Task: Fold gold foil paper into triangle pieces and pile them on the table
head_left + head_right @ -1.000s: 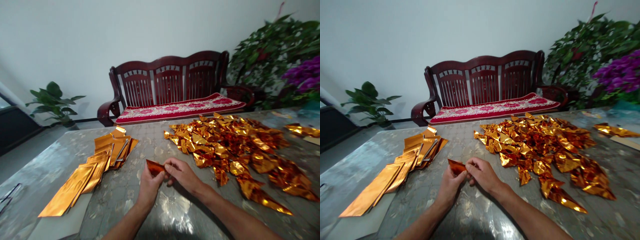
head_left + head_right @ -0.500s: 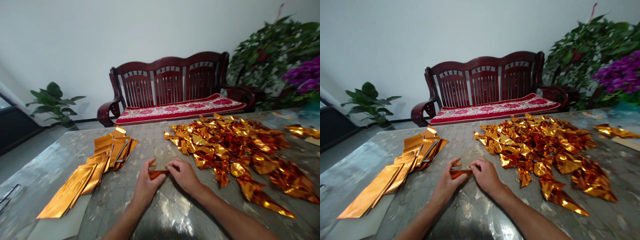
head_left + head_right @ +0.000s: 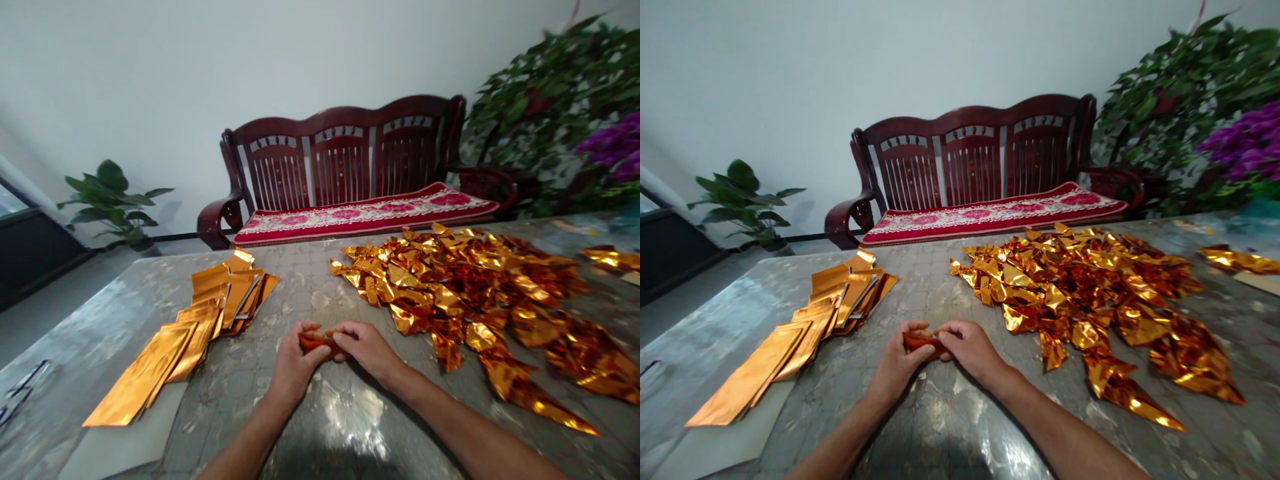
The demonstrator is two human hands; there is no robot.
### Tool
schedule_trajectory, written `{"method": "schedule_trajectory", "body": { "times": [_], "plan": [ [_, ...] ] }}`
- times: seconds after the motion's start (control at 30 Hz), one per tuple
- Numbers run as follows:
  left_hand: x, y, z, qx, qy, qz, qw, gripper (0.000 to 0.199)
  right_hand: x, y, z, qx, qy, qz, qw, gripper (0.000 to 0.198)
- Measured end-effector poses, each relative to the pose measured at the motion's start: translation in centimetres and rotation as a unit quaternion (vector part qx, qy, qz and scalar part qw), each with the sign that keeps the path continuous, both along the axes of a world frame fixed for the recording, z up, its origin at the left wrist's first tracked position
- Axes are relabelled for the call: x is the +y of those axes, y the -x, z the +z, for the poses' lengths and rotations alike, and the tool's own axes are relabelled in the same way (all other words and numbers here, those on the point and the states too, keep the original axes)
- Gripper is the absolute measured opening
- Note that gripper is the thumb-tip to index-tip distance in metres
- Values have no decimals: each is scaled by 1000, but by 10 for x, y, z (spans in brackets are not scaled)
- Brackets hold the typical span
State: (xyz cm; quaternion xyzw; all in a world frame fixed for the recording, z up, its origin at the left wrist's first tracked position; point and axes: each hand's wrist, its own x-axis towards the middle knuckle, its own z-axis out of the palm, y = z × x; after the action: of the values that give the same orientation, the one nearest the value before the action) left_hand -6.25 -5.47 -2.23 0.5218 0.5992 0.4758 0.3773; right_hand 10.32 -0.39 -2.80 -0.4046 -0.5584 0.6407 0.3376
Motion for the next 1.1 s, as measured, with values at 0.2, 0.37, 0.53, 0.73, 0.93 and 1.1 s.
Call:
{"method": "schedule_trajectory", "body": {
  "times": [0.2, 0.37, 0.53, 0.73, 0.93, 1.1],
  "plan": [
    [2, 3, 1, 38, -17, 29, 999, 29, 0, -1, 3, 4, -13, 15, 1000, 25],
    [3, 5, 3, 23, -19, -10, 1000, 33, -2, -2, 10, -67, -157, 25, 985, 20],
    [3, 2, 7, -16, -23, -20, 999, 46, -4, -1, 11, -95, -207, -6, 974, 19],
    [3, 2, -1, -148, -25, -20, 988, 58, 3, -5, 11, -92, -197, -61, 974, 19],
    [2, 12, -6, -56, -82, -38, 994, 56, -3, -4, 13, -58, -256, -55, 963, 20],
    [1, 13, -5, -5, -126, -26, 992, 57, -11, -3, 11, -62, -371, -58, 925, 27]
  ]
}}
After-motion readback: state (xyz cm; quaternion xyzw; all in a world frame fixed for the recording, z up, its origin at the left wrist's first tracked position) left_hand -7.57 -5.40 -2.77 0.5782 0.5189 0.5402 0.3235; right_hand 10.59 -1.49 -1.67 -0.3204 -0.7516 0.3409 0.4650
